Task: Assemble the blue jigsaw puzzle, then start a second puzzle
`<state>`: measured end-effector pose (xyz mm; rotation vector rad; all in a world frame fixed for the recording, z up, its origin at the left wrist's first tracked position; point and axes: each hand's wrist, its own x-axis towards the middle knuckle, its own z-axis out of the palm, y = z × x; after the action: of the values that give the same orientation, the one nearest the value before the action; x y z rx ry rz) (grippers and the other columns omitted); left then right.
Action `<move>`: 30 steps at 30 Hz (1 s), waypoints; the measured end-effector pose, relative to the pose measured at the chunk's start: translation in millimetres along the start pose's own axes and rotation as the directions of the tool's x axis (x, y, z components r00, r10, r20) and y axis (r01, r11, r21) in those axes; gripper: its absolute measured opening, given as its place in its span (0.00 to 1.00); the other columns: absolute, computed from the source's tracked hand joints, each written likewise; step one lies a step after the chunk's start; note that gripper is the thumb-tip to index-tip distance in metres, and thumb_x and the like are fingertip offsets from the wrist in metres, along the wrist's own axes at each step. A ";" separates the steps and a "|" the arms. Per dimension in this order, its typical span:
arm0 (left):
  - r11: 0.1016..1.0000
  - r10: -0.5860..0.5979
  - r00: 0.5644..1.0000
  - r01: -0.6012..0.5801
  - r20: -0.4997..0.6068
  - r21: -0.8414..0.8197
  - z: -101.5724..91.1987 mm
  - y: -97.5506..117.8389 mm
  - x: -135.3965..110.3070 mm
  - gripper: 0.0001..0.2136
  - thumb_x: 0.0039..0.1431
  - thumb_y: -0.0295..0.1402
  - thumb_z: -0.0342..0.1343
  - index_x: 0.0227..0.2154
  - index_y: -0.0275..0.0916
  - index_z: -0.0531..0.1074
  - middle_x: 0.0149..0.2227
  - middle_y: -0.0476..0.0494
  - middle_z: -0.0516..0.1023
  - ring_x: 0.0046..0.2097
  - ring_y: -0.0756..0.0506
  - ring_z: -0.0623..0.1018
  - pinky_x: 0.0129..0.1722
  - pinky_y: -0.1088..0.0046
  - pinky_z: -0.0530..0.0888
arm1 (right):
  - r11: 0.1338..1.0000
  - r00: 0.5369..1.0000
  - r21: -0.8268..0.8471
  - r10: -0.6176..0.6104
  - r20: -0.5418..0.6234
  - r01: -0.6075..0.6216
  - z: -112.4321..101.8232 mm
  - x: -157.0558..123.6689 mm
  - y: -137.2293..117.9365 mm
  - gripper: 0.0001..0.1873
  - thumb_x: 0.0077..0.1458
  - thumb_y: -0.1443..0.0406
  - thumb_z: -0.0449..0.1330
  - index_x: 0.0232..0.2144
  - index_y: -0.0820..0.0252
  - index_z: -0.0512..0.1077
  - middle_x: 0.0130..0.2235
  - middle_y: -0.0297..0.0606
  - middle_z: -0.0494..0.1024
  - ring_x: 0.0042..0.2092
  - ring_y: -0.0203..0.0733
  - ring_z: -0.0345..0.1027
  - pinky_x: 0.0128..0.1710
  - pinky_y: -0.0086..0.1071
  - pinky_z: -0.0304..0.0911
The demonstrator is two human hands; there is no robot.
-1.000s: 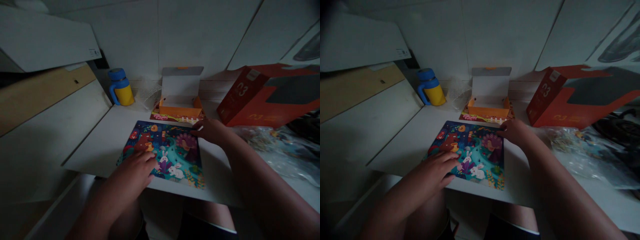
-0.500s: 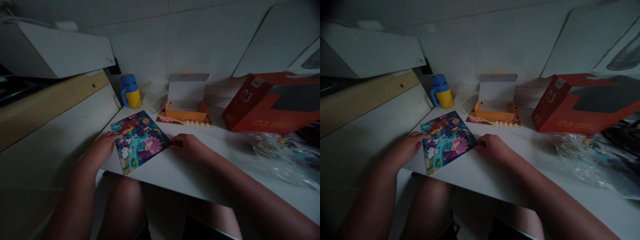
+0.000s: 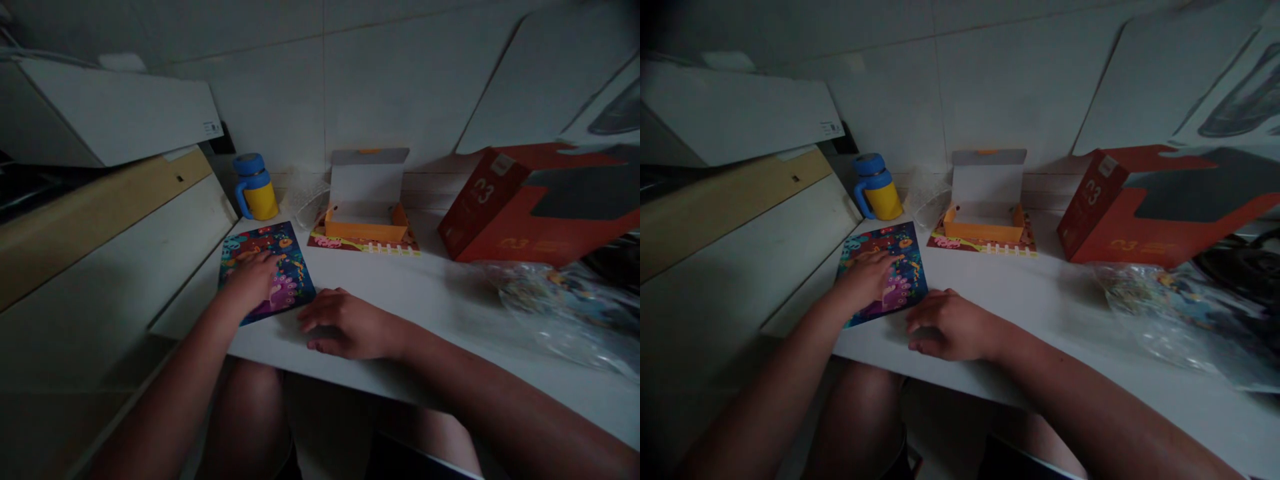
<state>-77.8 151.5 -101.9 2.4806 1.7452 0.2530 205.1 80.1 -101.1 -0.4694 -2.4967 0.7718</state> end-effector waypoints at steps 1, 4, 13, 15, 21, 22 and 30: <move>0.996 0.094 0.996 -0.094 -0.003 -0.005 7.5 18.9 0.4 0.20 0.75 0.32 0.49 0.65 0.40 0.72 0.71 0.34 0.70 0.71 0.36 0.69 0.73 0.55 0.61 | 1.000 0.999 0.009 -0.010 -0.036 0.011 -3.0 -1.0 -0.7 0.10 0.68 0.59 0.66 0.47 0.58 0.82 0.49 0.44 0.86 0.53 0.48 0.78 0.57 0.46 0.68; 0.972 0.233 0.972 -0.233 -0.022 -0.021 19.5 66.0 -0.6 0.19 0.76 0.36 0.51 0.63 0.39 0.73 0.69 0.31 0.70 0.70 0.35 0.70 0.70 0.54 0.66 | 1.000 0.991 -0.011 -0.003 -0.130 0.001 -15.8 -7.2 -0.2 0.09 0.70 0.60 0.64 0.41 0.59 0.81 0.42 0.43 0.86 0.46 0.46 0.77 0.53 0.44 0.70; 0.927 0.366 0.930 -0.365 -0.005 -0.085 4.5 64.5 -24.9 0.10 0.71 0.34 0.58 0.51 0.38 0.78 0.63 0.34 0.75 0.67 0.37 0.74 0.70 0.57 0.69 | 0.921 0.970 -0.358 0.073 -0.231 -0.155 -45.7 -28.9 1.4 0.13 0.73 0.61 0.60 0.40 0.59 0.83 0.39 0.45 0.85 0.42 0.47 0.76 0.45 0.41 0.68; 0.903 0.418 0.908 -0.415 0.006 -0.109 0.6 51.8 -35.5 0.09 0.72 0.34 0.58 0.50 0.40 0.78 0.66 0.35 0.73 0.68 0.38 0.72 0.71 0.58 0.67 | 0.861 0.971 -0.472 0.089 -0.223 -0.187 -39.4 -38.9 -13.9 0.14 0.73 0.62 0.59 0.39 0.59 0.83 0.38 0.45 0.85 0.41 0.48 0.76 0.44 0.42 0.67; 0.917 0.396 0.916 -0.389 0.067 -0.093 -9.5 8.8 -50.5 0.09 0.71 0.30 0.51 0.42 0.42 0.77 0.67 0.36 0.75 0.69 0.40 0.73 0.69 0.59 0.70 | 0.789 0.930 -0.538 0.111 -0.350 -0.297 -5.8 -112.7 -73.3 0.08 0.72 0.66 0.60 0.40 0.58 0.80 0.39 0.42 0.85 0.41 0.47 0.78 0.44 0.44 0.71; 0.928 0.370 0.927 -0.365 0.059 -0.081 -9.5 2.6 -49.2 0.10 0.72 0.31 0.49 0.43 0.41 0.77 0.67 0.35 0.74 0.68 0.39 0.74 0.69 0.58 0.70 | 0.769 0.912 -0.540 0.133 -0.387 -0.341 -4.3 -130.4 -80.5 0.07 0.71 0.66 0.60 0.41 0.56 0.80 0.40 0.42 0.85 0.41 0.47 0.79 0.44 0.44 0.72; 0.899 0.199 0.970 -0.237 -0.138 -0.368 -15.2 0.3 -112.8 0.12 0.71 0.43 0.54 0.39 0.46 0.80 0.60 0.40 0.82 0.63 0.36 0.78 0.68 0.55 0.72 | 0.252 0.499 -0.432 0.377 -0.780 -0.866 -54.3 -254.3 -121.2 0.13 0.70 0.56 0.56 0.46 0.43 0.82 0.49 0.48 0.86 0.49 0.60 0.83 0.49 0.52 0.78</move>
<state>-117.7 45.1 -95.8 2.3962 1.2858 0.6745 422.5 -105.4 -76.5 -1.9055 -1.8256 -0.3936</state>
